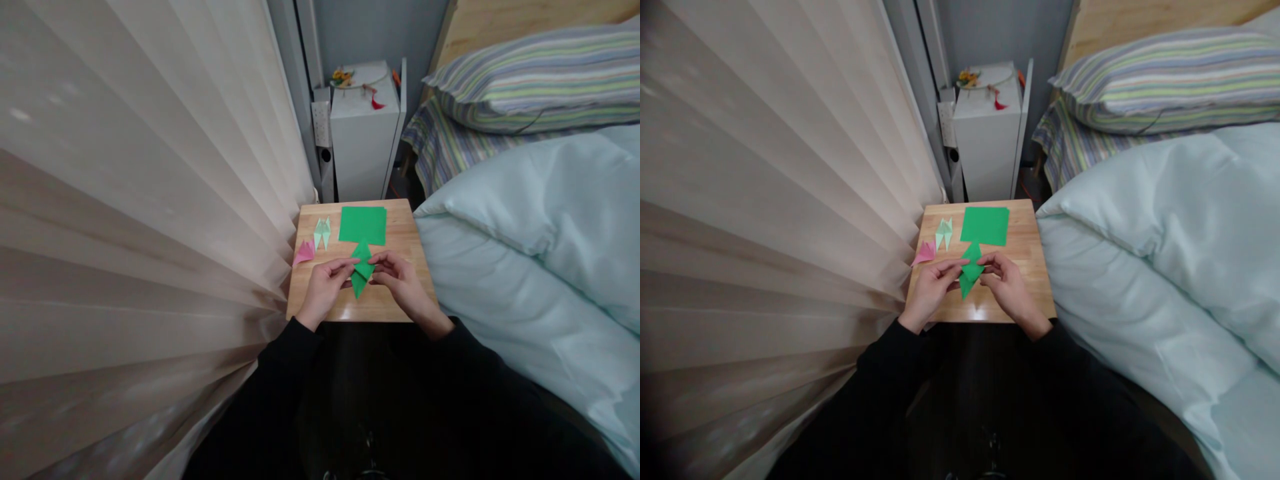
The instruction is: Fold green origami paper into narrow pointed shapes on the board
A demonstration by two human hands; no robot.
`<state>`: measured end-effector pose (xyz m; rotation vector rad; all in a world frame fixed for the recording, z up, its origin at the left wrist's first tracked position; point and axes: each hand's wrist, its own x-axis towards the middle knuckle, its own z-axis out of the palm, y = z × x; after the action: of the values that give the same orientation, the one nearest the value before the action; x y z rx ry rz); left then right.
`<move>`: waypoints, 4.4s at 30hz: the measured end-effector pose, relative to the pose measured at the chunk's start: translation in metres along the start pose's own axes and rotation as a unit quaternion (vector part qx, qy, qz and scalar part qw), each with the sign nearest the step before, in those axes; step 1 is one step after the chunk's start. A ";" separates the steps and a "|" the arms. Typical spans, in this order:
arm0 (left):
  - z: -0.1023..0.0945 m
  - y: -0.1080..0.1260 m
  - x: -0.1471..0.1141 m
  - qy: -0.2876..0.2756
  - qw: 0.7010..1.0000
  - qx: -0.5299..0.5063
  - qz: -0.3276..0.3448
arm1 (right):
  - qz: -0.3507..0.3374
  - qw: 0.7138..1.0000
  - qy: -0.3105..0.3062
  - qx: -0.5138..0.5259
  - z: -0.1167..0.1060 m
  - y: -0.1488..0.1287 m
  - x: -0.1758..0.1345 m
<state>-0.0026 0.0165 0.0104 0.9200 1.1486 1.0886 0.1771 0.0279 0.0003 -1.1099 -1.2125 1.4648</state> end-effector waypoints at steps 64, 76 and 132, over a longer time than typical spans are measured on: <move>0.005 0.007 -0.006 0.041 0.995 0.066 0.067 | 0.007 0.997 0.063 -0.053 0.002 -0.006 -0.003; 0.002 0.008 -0.004 0.055 0.994 0.077 0.058 | -0.045 0.985 0.067 -0.150 -0.003 -0.005 -0.002; 0.021 -0.001 -0.012 0.077 0.987 -0.132 -0.044 | 0.018 0.999 -0.017 -0.020 0.022 0.005 -0.009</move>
<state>0.0171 0.0039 0.0163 0.5808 1.1268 1.2222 0.1567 0.0146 -0.0011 -1.1424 -1.2575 1.4975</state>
